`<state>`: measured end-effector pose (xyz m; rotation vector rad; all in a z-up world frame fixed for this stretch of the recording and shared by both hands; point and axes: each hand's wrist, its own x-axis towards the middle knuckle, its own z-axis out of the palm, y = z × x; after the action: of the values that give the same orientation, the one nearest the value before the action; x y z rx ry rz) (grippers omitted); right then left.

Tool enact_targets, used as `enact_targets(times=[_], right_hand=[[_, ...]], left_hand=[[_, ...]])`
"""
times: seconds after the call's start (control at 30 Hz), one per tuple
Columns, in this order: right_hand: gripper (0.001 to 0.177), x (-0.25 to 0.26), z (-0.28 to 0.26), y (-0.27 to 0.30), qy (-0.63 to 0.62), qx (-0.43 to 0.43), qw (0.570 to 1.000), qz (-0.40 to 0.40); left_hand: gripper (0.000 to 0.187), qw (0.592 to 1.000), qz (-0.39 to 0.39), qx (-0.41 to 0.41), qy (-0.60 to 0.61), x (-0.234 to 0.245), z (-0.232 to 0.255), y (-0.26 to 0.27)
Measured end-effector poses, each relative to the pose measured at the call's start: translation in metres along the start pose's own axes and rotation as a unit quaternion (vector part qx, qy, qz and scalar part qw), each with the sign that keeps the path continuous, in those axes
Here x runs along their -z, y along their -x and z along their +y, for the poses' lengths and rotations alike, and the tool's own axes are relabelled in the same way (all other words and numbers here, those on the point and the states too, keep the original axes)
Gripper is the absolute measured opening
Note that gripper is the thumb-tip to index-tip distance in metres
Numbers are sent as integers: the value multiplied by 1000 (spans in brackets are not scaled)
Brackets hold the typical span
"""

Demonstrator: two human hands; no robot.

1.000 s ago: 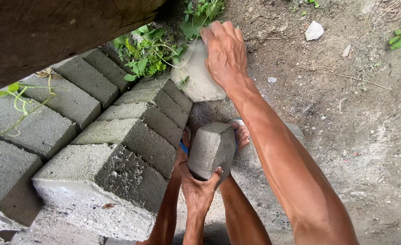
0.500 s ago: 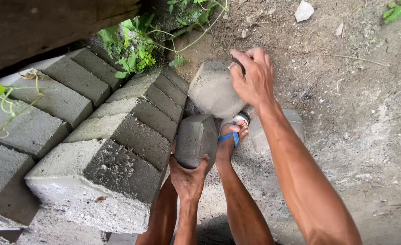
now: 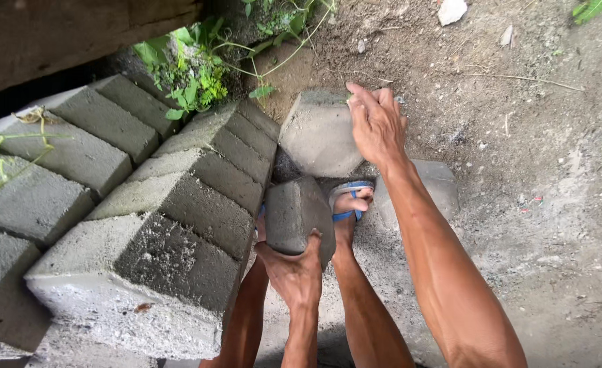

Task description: The person repeatedly picks up two hexagonal concrete blocks from a stack on the ground and places them into the bed of a truck. The person is wearing flip-flops and patterned shorts.

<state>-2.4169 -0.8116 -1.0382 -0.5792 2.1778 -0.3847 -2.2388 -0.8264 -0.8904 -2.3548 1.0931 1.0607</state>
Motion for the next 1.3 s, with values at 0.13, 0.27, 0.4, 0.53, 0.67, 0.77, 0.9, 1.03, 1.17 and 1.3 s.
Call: enact_targets(times=[0.13,0.27,0.4,0.53,0.67,0.77,0.9,1.03,1.17,1.3], right_hand=[[40,-9,1,20,-33,10,999,18],[50,0,-27,40,-185,-12,982,22],[44,16,-24,44,-194,-11,981,3],[86,36,-26,71,-136,-19,984,-111],[86,22,-16,90,-157,-79,968,-179],[80,24,-15,86,-223,-155,951,-150],[84,77,-47,145,-173,-92,980,-43],[84,216,-97,240,-217,-129,964,87],[86,364,-154,406,-317,-165,917,175],[72,444,-176,569,-406,-247,836,273]], left_hand=[[87,999,-21,-19,42,11,14,12],[88,999,-33,-38,15,10,10,8],[88,999,-38,-26,3,2,-14,-2],[88,997,-20,27,-73,9,-27,-7],[81,997,-40,23,-57,28,-21,9],[84,996,-45,26,-76,34,-27,21],[82,994,-52,4,-95,79,-18,84],[71,987,-93,-69,-113,165,13,194],[68,973,-95,-166,-130,271,13,333],[65,913,-49,-391,-101,357,-9,442]])
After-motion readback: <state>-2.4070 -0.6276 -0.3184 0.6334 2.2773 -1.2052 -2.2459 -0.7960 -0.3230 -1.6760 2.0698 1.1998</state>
